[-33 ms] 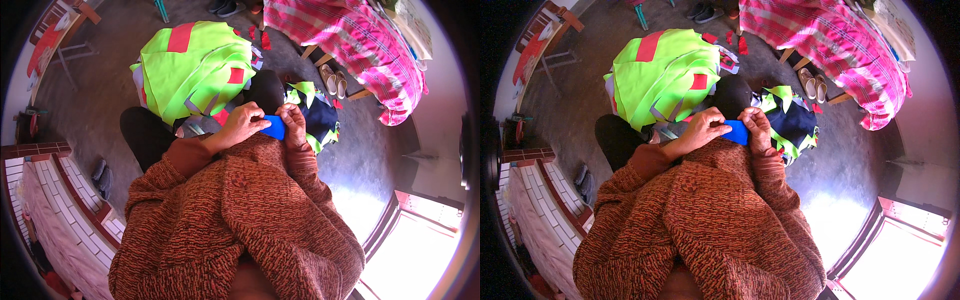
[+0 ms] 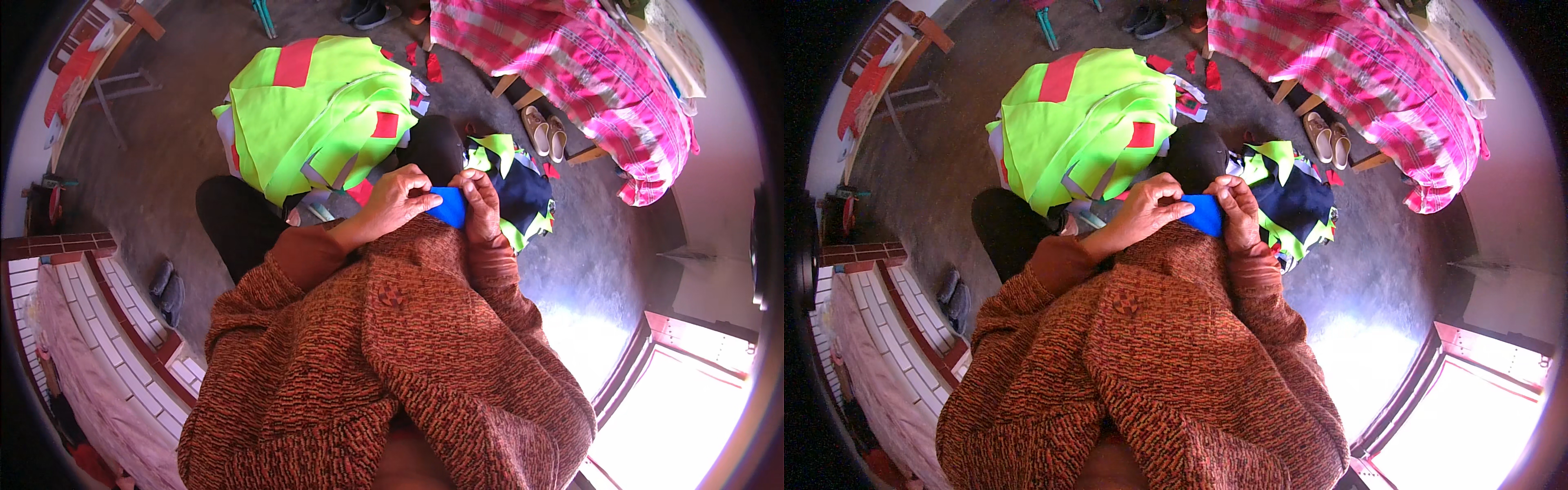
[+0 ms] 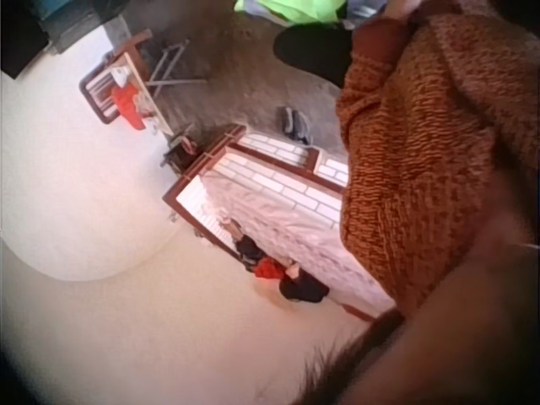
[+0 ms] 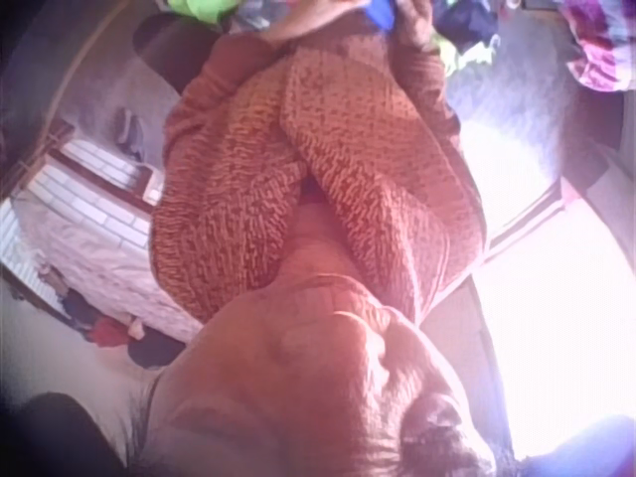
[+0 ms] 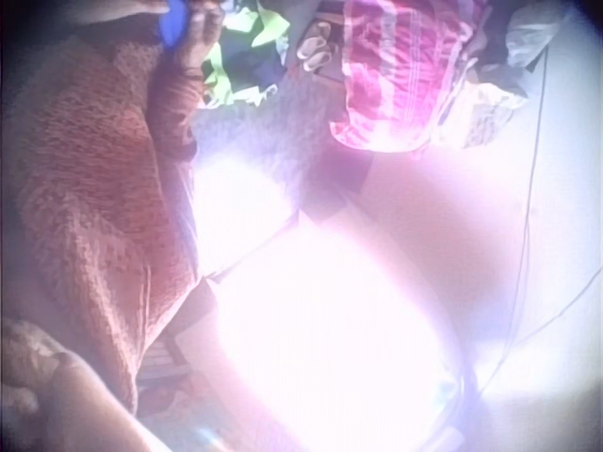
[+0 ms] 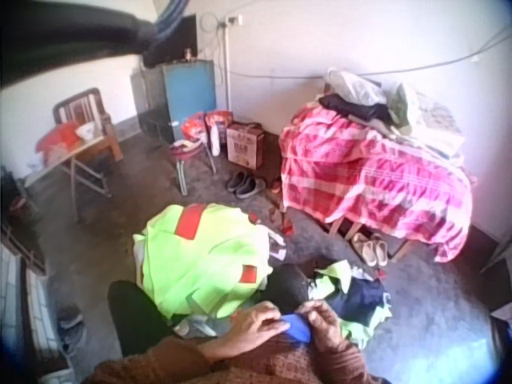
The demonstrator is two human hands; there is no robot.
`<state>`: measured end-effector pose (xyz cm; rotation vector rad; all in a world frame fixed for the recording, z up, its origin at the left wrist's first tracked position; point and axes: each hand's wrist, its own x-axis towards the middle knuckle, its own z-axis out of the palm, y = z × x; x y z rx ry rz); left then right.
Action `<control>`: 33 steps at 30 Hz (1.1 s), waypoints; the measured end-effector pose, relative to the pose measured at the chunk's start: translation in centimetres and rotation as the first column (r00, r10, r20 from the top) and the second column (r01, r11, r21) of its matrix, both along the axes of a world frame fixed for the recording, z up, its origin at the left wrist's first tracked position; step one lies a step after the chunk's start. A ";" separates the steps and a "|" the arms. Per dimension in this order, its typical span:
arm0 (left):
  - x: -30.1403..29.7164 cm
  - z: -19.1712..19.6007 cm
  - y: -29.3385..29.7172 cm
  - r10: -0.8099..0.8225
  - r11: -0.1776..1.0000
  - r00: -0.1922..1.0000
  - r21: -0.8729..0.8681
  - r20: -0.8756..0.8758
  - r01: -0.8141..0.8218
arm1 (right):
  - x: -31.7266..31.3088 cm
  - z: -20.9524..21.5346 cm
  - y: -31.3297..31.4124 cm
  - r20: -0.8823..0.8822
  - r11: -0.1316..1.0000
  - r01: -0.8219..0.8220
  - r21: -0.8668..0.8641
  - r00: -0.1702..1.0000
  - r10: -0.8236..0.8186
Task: The person sits on the floor and assembles a spherical decoration by attaching colorful fabric pieces to a base. They pick up individual pieces, fold or position them, and press them onto the surface, gradually covering the sphere with green, red, blue, and black fabric.
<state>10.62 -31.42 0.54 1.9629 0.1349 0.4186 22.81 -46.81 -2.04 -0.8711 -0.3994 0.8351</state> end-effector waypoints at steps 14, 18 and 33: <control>-0.1 8.0 7.5 0.031 0.954 0.998 -0.298 -0.047 -0.043 | 3.6 7.4 3.0 0.597 0.950 0.077 -0.304 0.792 0.127; 2.1 10.5 11.6 0.177 0.974 0.982 -0.156 0.066 -0.165 | 5.9 11.1 8.6 0.763 0.908 0.321 -0.269 0.646 -0.002; -2.3 4.7 18.1 0.126 0.786 0.992 0.609 0.019 -0.111 | 5.2 2.2 14.9 0.964 0.948 0.212 -0.238 0.172 0.204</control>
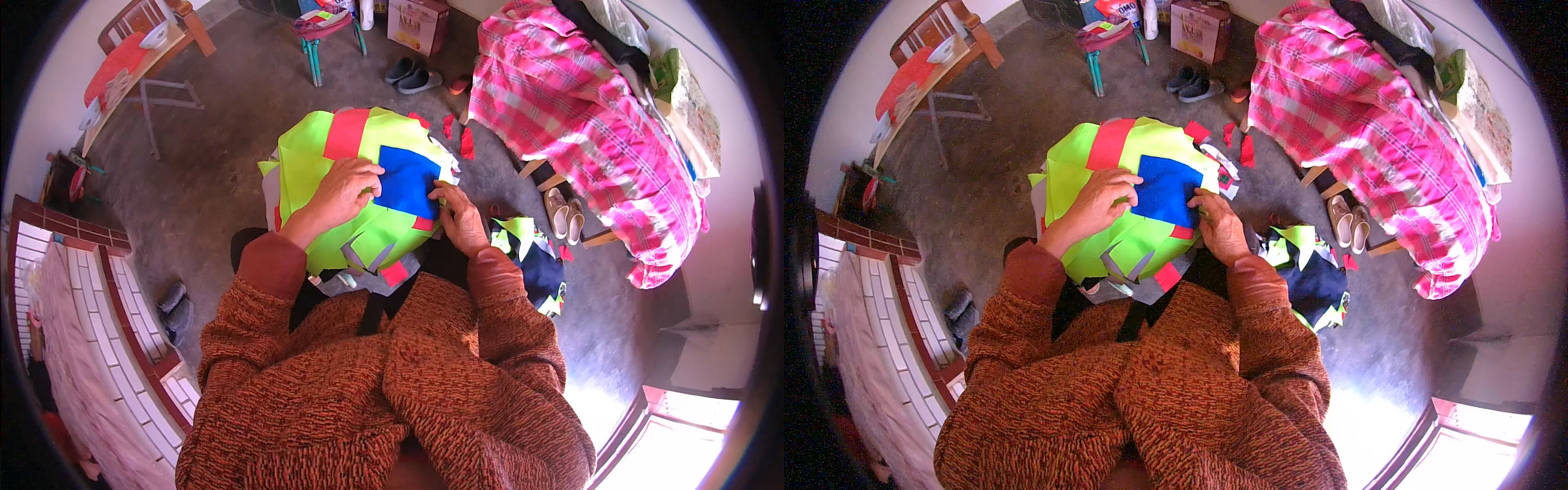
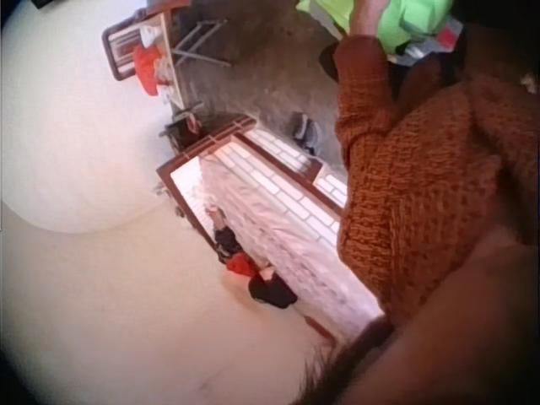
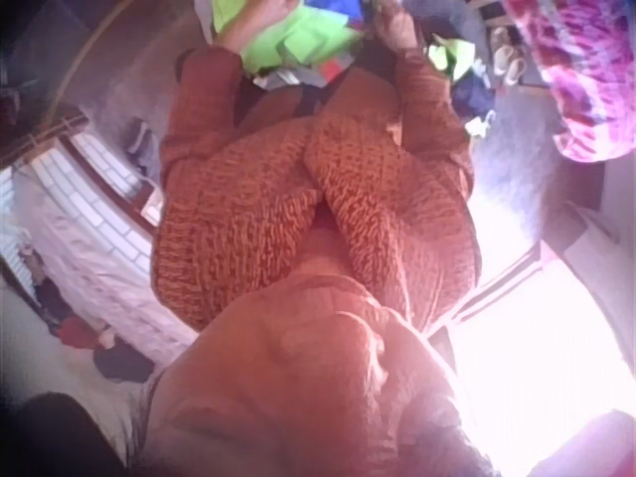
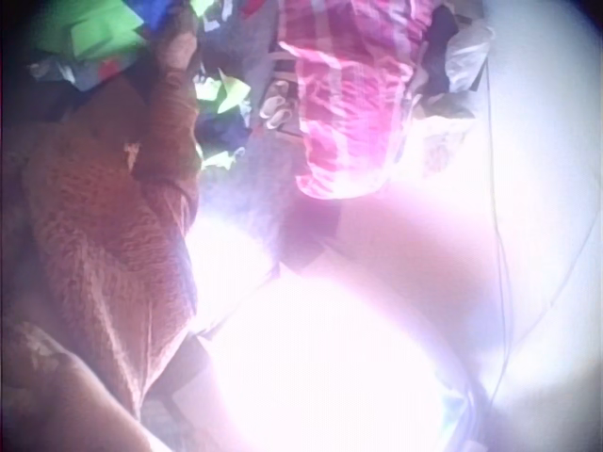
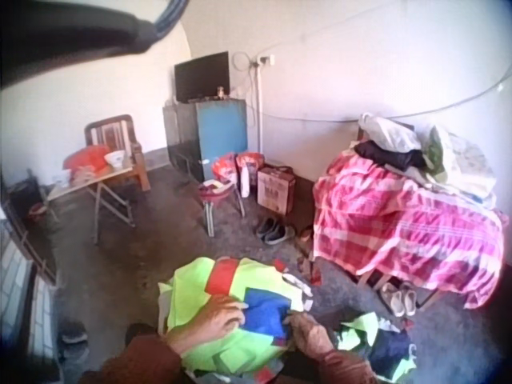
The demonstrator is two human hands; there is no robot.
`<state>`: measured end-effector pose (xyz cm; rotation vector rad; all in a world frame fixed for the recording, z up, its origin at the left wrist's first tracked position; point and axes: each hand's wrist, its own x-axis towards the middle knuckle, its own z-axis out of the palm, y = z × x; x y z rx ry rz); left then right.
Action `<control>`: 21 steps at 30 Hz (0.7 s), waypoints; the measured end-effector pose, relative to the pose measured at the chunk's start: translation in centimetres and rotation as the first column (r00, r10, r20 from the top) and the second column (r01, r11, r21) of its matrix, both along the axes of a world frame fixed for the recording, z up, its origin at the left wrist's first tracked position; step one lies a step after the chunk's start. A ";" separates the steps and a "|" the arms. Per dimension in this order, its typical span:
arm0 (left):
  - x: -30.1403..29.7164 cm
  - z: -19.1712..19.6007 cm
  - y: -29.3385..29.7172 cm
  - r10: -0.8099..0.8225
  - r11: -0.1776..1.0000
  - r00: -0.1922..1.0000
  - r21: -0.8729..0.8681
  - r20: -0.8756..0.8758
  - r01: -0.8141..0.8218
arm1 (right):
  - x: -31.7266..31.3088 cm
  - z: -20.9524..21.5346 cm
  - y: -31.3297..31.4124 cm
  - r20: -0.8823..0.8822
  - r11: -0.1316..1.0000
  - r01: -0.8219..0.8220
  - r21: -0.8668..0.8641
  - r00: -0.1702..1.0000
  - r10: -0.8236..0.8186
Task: The person sits on the floor and assembles a spherical decoration by attaching colorful fabric pieces to a base. They pick up individual pieces, fold or position them, and press them onto the surface, gradually covering the sphere with green, red, blue, and black fabric.
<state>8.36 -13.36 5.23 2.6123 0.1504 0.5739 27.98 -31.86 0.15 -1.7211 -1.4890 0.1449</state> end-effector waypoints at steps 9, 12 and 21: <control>5.9 1.8 -2.9 0.086 0.994 0.993 0.054 0.076 -0.090 | -1.4 0.4 -0.9 -0.035 0.995 0.092 0.025 0.995 -0.091; 6.7 -1.7 -3.9 0.135 0.925 0.979 0.374 -0.151 -0.070 | -0.9 0.1 -2.0 -0.076 0.983 0.167 0.083 0.984 -0.161; 7.6 -1.2 -4.7 0.182 0.920 0.953 0.383 -0.243 -0.078 | 4.8 -9.4 -9.6 -0.738 0.810 0.587 -0.010 0.542 -0.402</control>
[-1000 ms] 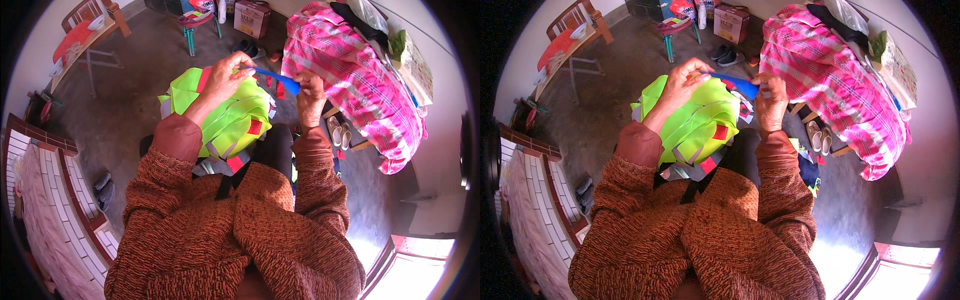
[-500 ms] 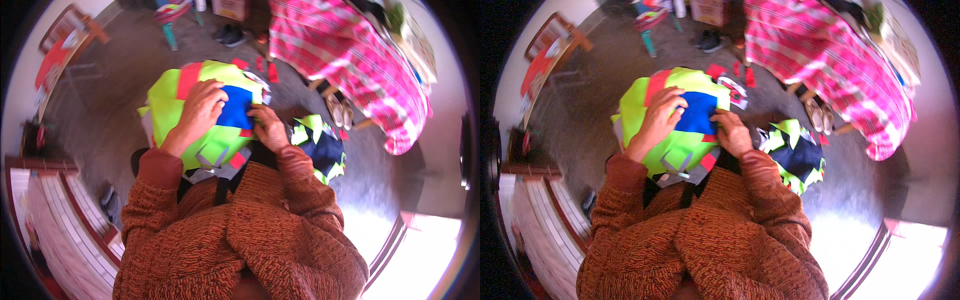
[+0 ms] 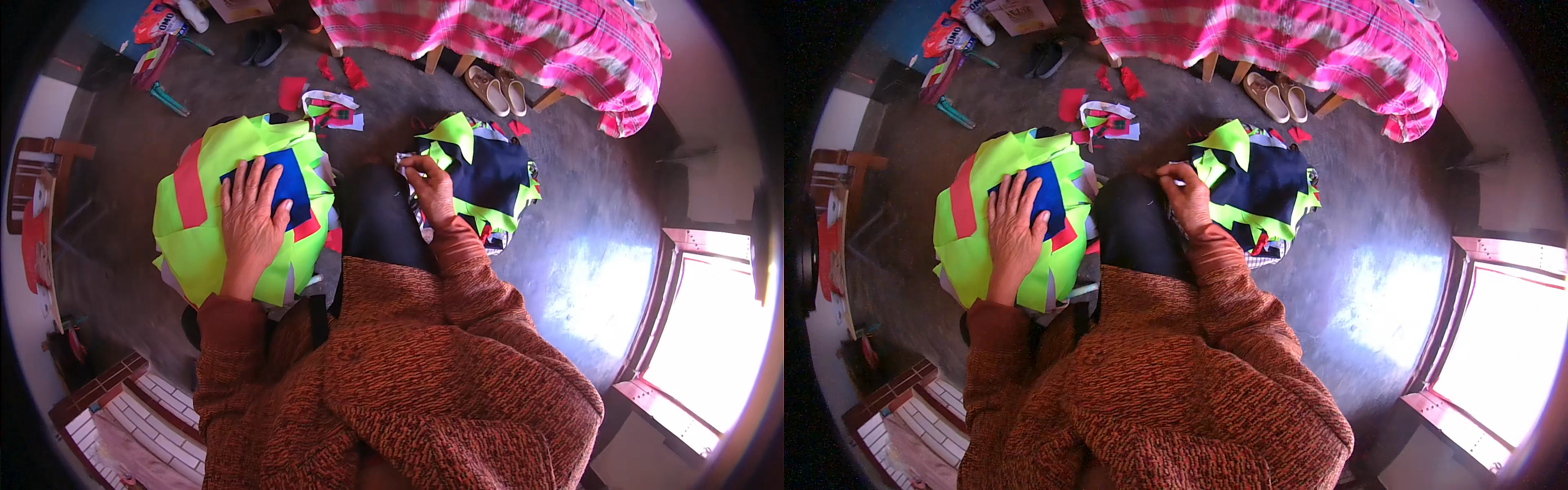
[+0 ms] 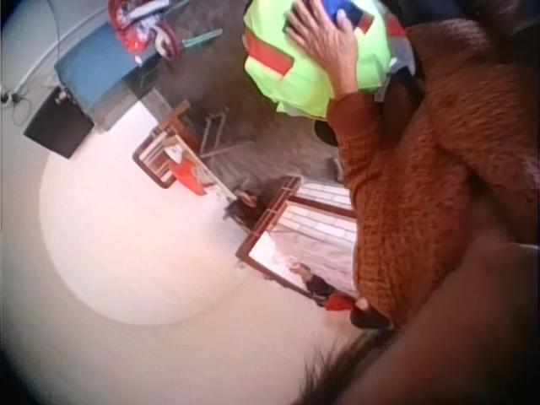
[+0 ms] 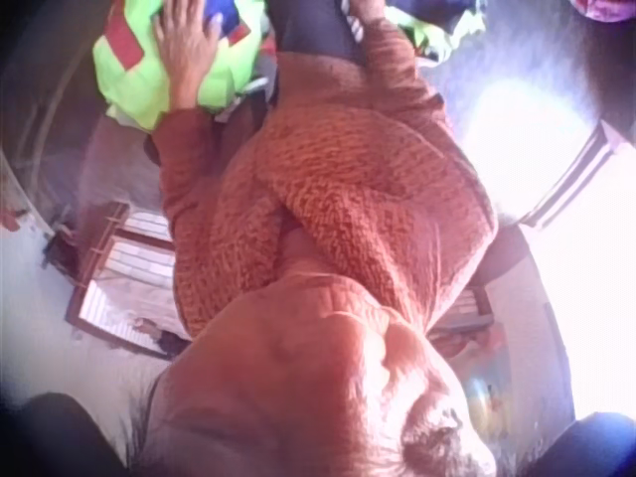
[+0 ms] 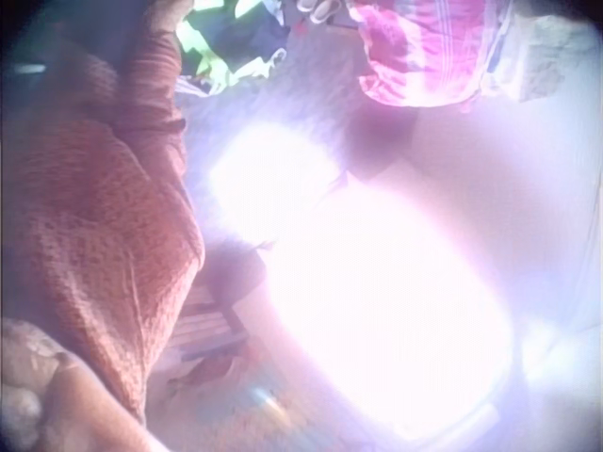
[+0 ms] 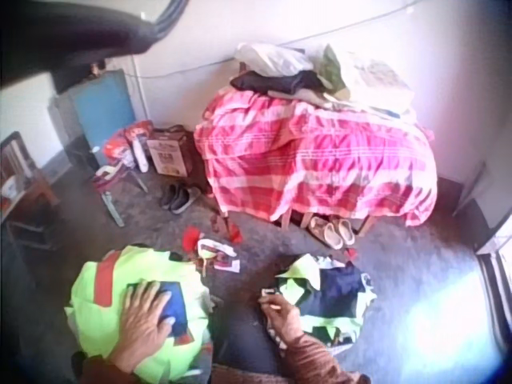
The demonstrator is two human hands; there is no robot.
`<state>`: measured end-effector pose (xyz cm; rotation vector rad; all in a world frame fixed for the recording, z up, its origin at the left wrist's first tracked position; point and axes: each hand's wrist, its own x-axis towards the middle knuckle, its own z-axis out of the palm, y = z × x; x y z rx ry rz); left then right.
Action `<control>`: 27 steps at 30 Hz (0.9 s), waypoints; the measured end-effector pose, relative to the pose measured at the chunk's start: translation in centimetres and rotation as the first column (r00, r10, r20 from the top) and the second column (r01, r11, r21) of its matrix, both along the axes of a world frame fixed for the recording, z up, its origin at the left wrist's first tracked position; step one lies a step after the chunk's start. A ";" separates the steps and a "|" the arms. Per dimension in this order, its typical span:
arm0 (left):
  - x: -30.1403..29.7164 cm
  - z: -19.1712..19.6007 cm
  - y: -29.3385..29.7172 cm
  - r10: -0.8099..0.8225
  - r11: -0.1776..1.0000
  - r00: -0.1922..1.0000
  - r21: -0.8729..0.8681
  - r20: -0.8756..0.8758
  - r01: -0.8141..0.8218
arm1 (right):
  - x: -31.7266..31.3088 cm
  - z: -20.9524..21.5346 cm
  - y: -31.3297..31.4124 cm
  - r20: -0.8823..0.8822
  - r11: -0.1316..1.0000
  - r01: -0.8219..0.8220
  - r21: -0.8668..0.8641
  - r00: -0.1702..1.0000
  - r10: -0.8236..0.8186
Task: The person sits on the floor and assembles a spherical decoration by attaching colorful fabric pieces to a base. They pick up individual pieces, fold or position them, and press them onto the surface, gradually covering the sphere with green, red, blue, and black fabric.
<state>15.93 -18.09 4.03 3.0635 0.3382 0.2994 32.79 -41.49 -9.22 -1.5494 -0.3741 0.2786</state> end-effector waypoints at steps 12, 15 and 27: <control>0.9 0.0 0.0 -0.002 1.000 0.999 -0.002 -0.045 0.002 | 2.0 -17.8 -11.5 -0.535 0.908 0.231 -0.348 0.747 -0.395; 1.1 0.4 -0.1 -0.009 1.000 0.998 -0.003 -0.061 0.009 | 4.0 -19.8 -12.4 -0.410 0.860 0.286 -0.423 0.785 -0.463; 2.0 0.9 0.2 0.027 0.999 0.981 -0.025 -0.190 -0.032 | 12.0 -20.9 -9.5 0.160 0.407 0.313 -0.858 0.916 -0.369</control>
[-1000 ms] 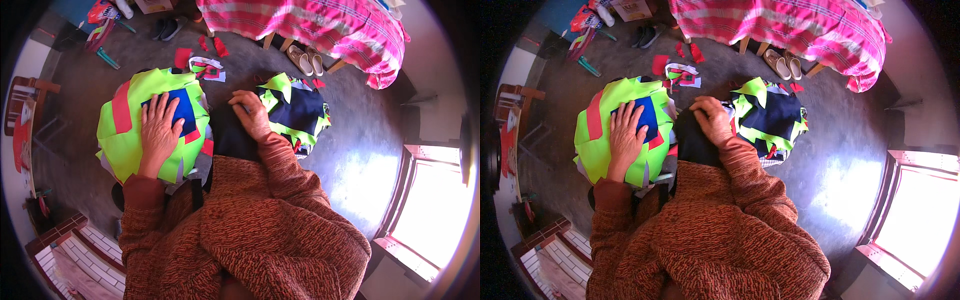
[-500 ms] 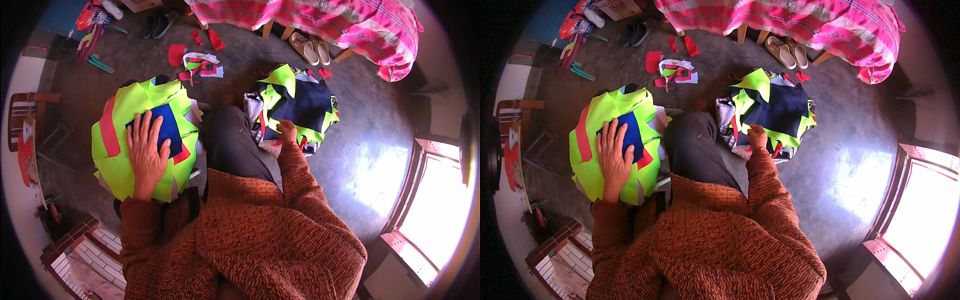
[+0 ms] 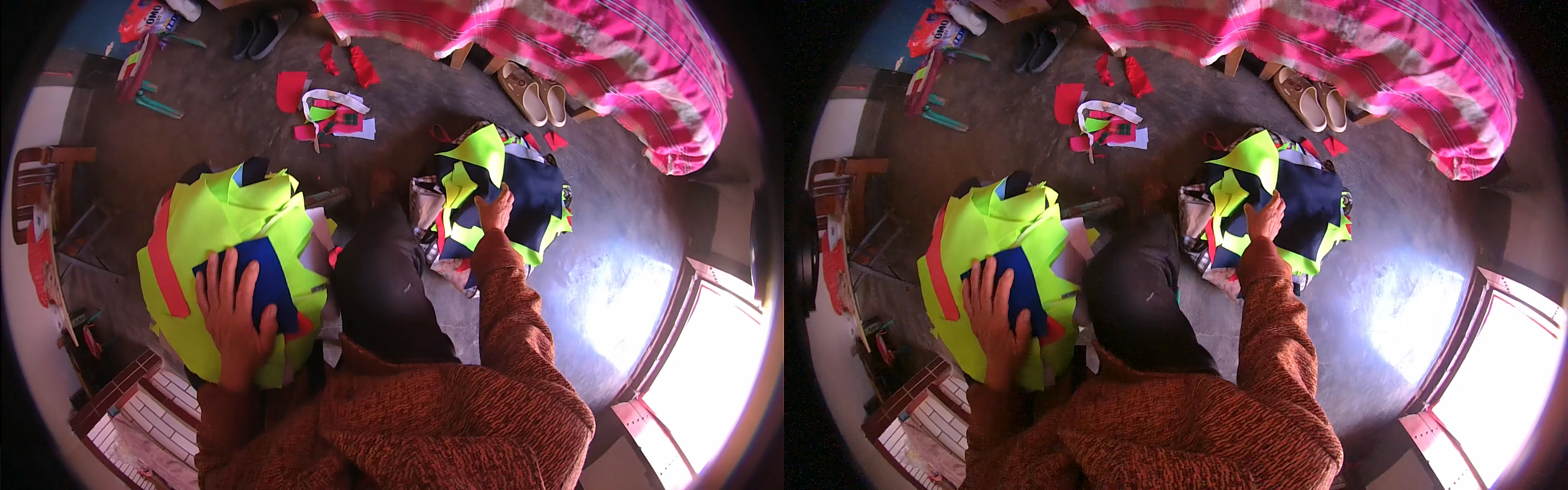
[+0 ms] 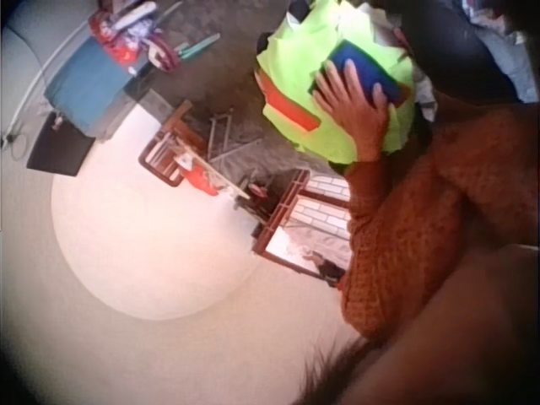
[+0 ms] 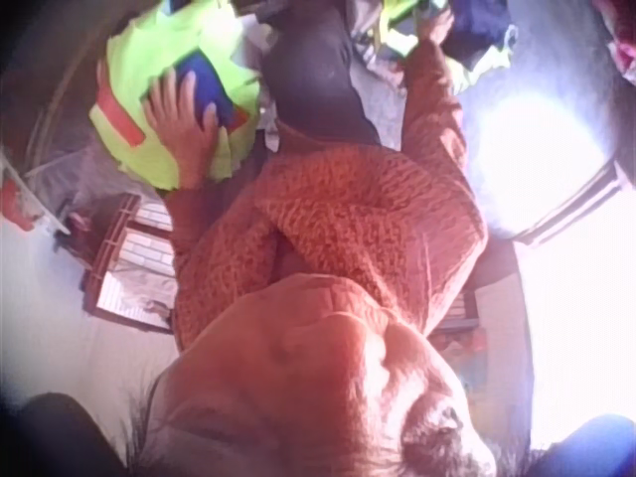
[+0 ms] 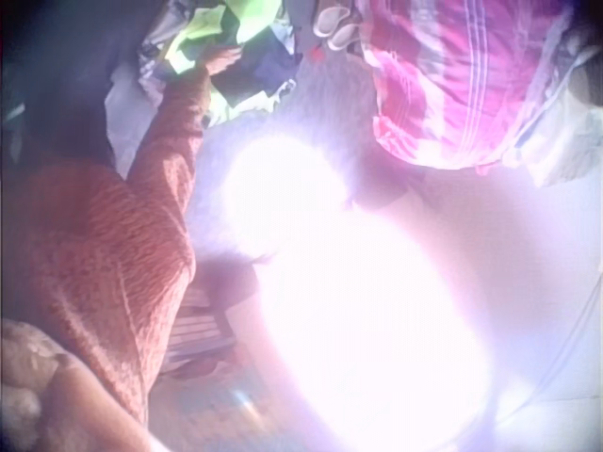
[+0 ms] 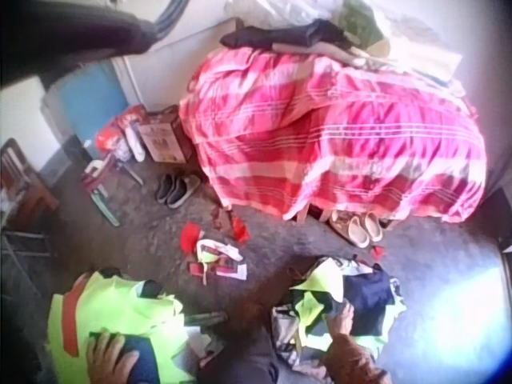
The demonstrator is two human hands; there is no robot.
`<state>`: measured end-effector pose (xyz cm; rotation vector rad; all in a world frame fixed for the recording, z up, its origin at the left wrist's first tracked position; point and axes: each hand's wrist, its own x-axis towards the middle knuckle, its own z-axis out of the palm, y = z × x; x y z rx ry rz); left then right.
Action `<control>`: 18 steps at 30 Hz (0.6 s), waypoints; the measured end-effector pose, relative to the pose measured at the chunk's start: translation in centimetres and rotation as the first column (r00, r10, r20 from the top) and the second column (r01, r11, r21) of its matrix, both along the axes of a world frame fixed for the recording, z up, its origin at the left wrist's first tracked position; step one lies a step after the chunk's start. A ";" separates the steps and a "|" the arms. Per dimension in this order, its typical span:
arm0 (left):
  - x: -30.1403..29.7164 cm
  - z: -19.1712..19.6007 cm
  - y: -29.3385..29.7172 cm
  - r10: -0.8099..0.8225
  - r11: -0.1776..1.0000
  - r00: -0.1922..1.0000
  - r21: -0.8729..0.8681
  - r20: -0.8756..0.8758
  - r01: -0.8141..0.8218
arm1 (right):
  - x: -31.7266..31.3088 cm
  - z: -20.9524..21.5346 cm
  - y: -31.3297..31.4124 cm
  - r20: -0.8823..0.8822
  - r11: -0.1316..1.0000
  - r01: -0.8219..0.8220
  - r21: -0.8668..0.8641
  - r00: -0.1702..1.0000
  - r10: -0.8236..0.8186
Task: The person sits on the floor and assembles a spherical decoration by attaching colorful fabric pieces to a base. They pick up individual pieces, fold or position them, and press them onto the surface, gradually covering the sphere with green, red, blue, and black fabric.
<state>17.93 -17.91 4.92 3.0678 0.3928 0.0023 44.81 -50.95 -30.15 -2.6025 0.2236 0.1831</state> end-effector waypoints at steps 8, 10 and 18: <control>0.0 -0.5 0.6 0.037 0.999 0.998 -0.026 -0.051 -0.039 | 4.3 -1.6 2.2 -0.033 0.973 -0.101 -0.208 0.995 0.096; 0.1 -0.5 0.8 0.041 0.998 0.998 -0.041 -0.054 -0.043 | 5.1 -3.8 1.1 0.118 0.988 -0.115 -0.100 0.985 0.127; 0.3 0.2 0.3 0.024 0.998 1.000 -0.057 -0.012 -0.025 | 4.4 -1.2 -4.9 -0.195 0.304 0.307 0.902 0.916 -0.350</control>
